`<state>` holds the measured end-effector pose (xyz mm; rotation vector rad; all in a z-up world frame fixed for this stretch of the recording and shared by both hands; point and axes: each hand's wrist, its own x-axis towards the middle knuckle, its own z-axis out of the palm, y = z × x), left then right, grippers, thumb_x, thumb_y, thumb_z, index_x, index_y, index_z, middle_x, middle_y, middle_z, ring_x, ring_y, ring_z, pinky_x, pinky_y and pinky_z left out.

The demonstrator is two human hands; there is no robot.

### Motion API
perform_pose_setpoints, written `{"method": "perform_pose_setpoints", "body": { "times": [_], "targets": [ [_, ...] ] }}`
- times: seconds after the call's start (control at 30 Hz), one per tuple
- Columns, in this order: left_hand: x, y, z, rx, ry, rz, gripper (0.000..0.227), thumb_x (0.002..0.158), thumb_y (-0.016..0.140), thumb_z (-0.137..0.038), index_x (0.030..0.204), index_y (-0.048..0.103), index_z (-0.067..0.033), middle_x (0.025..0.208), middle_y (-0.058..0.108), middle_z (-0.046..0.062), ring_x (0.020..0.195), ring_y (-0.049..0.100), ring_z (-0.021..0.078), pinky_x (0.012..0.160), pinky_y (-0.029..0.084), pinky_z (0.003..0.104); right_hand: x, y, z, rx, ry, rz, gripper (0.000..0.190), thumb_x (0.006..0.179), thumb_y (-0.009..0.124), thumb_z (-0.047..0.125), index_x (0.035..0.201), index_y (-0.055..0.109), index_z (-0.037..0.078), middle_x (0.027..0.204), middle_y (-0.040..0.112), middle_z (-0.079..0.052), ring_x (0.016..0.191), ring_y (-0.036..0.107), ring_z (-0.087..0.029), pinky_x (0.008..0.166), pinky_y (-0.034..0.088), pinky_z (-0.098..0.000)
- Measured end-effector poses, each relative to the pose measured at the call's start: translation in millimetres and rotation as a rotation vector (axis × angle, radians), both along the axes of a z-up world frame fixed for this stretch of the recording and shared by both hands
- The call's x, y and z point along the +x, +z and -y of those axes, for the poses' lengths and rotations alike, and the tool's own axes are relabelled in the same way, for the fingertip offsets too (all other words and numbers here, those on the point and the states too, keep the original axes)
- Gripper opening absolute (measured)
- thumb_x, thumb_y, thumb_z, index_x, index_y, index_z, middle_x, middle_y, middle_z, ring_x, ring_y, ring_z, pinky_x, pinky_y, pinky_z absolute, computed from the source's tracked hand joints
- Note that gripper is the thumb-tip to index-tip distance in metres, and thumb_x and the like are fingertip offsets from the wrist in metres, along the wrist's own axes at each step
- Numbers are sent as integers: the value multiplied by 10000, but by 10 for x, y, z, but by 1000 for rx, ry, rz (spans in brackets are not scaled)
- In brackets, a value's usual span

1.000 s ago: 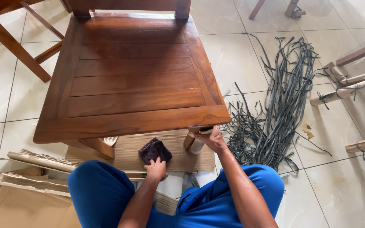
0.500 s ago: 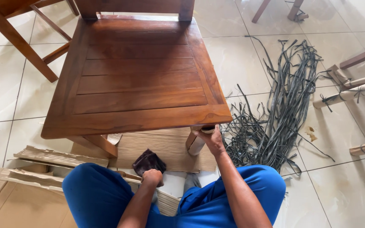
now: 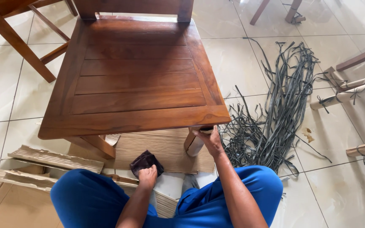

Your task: Cleaning a wooden chair with a cloth and then wrapping its legs with cardboard and plastic strips for protection.

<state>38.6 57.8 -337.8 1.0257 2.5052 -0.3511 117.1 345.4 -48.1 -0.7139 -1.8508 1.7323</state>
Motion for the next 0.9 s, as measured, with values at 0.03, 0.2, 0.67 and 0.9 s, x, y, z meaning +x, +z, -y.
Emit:
{"method": "perform_pose_setpoints", "body": {
  "times": [0.03,0.2,0.67,0.9],
  "targets": [
    [1,-29,56,-1,-1,0,198,978,438,-98,1144,545,-115,991,755,23,947,753,265,658,535,554,13,107,17,-1,-1,0,768,615,1012,240,1251,655,1,1103,732,-184,1081,658,-248,1033,493,-468],
    [-41,509,145,-309,234,211,266,937,636,-230,1077,790,-66,1113,760,112,843,732,351,576,577,590,19,371,77,-56,99,-4,693,699,883,199,1269,527,29,1078,686,-115,941,659,-202,865,539,-316],
    [135,3262,-391,1379,645,-63,480,907,704,-229,1314,511,-63,1214,605,93,1074,613,258,882,504,394,-46,623,190,143,43,51,506,689,906,219,1074,658,4,920,735,-75,746,676,-145,669,560,-263],
    [278,4109,-346,1683,610,-102,850,998,569,-181,1597,21,71,1688,12,311,1584,78,462,1293,123,511,-51,618,178,158,79,-9,401,716,890,154,1034,696,7,929,766,-59,748,695,-131,650,568,-258]
  ]
}}
